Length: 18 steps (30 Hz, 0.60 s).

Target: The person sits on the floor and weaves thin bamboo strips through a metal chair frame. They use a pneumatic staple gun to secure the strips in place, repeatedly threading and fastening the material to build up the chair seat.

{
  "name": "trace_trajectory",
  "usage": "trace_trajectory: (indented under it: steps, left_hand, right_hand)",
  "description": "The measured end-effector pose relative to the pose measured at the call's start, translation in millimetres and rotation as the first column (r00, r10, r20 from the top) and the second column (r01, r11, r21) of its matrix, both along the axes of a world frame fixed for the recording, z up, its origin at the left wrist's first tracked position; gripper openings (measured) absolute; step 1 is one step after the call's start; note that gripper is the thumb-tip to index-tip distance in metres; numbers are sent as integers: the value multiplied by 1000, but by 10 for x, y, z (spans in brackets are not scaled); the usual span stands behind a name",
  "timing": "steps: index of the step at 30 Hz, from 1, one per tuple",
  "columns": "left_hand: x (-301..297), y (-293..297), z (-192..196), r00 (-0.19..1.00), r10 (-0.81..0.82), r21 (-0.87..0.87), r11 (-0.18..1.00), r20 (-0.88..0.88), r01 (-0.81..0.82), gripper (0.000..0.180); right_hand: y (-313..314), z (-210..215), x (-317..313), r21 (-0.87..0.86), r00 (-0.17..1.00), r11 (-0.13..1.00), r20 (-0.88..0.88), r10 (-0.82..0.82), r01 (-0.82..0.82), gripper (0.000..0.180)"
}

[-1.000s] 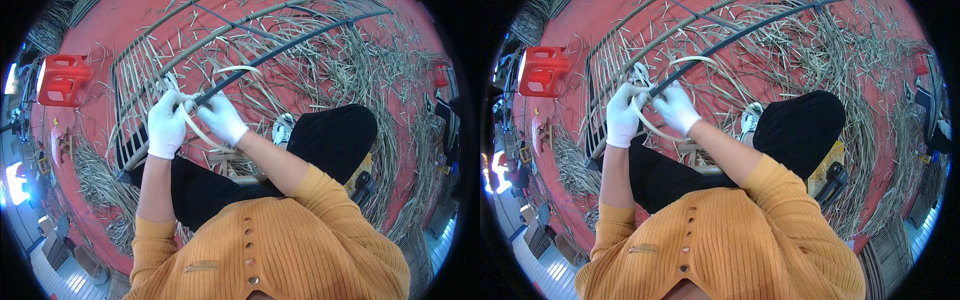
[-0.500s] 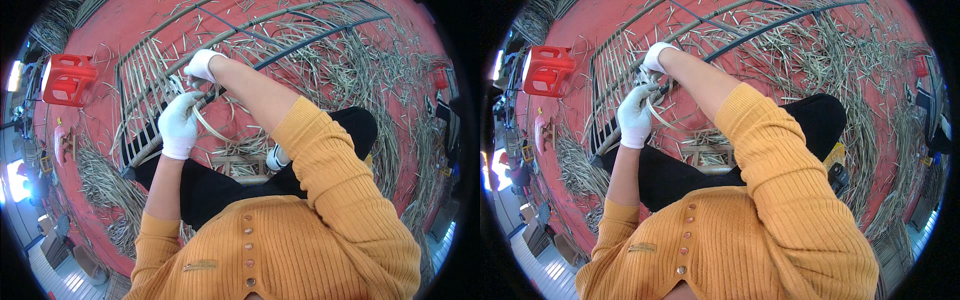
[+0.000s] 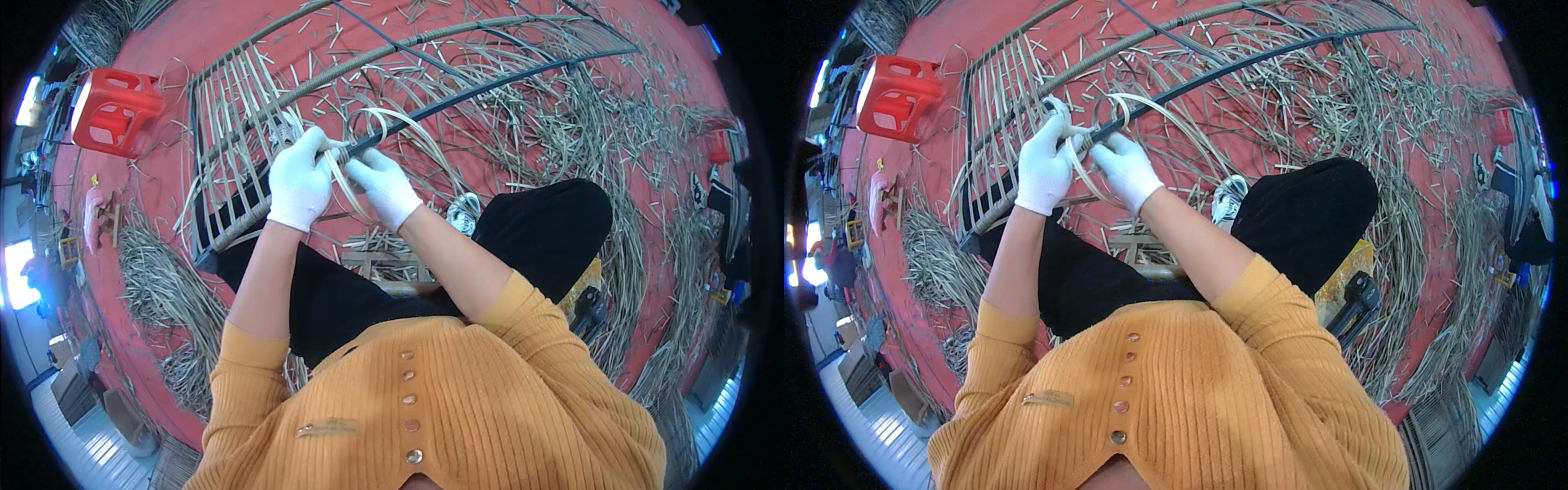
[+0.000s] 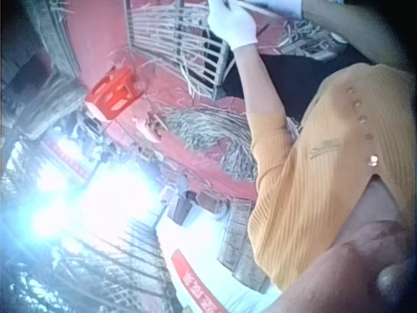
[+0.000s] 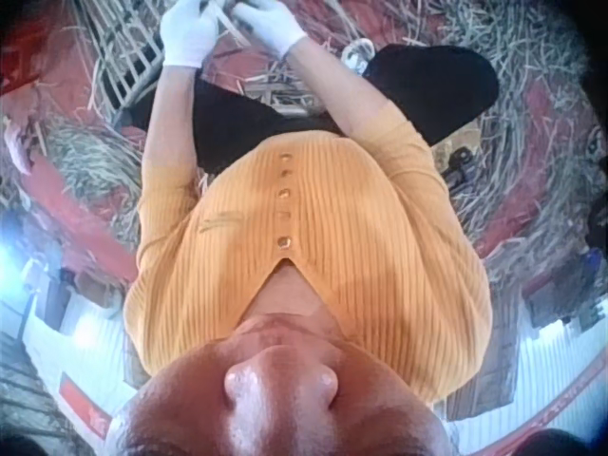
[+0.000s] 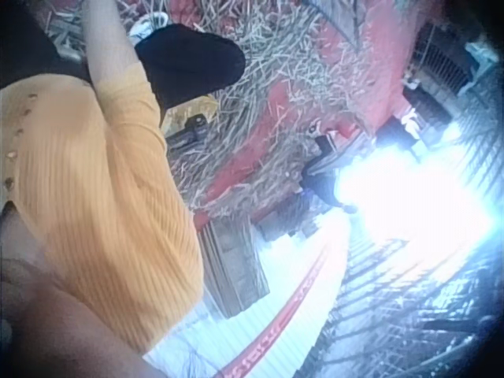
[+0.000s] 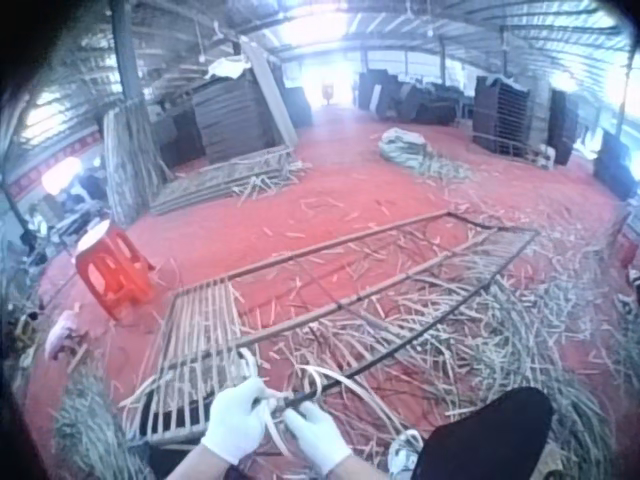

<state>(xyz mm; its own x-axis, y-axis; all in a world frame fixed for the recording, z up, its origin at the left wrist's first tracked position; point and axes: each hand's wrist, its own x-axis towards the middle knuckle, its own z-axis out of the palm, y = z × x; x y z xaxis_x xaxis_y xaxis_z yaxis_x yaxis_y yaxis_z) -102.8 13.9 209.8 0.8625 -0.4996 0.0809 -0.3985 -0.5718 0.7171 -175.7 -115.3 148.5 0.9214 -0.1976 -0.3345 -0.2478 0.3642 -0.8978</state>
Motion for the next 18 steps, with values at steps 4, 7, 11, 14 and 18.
trace_trajectory:
  steps: [4,7,11,14,18]
  left_hand:
    - [-59,-15,-8,962,-43,21,999,268,39,13]
    - [-118,-28,-38,930,-68,-95,989,362,109,17]
    - [-97,-37,-67,918,-20,-98,993,395,64,22]
    - [-61,-25,-57,920,-31,-119,989,391,84,21]
    - [-54,-14,-33,948,1,-57,998,319,18,9]
  right_hand:
    - [-356,378,-623,-673,949,692,-48,313,-262,29]
    - [-694,828,-1258,-939,905,331,217,366,92,18]
    - [-856,1194,-1685,-906,784,357,47,618,-228,17]
    - [-969,1325,-1951,-665,859,601,-124,496,-443,17]
    - [-1289,1401,-2948,261,763,890,-459,454,-373,63]
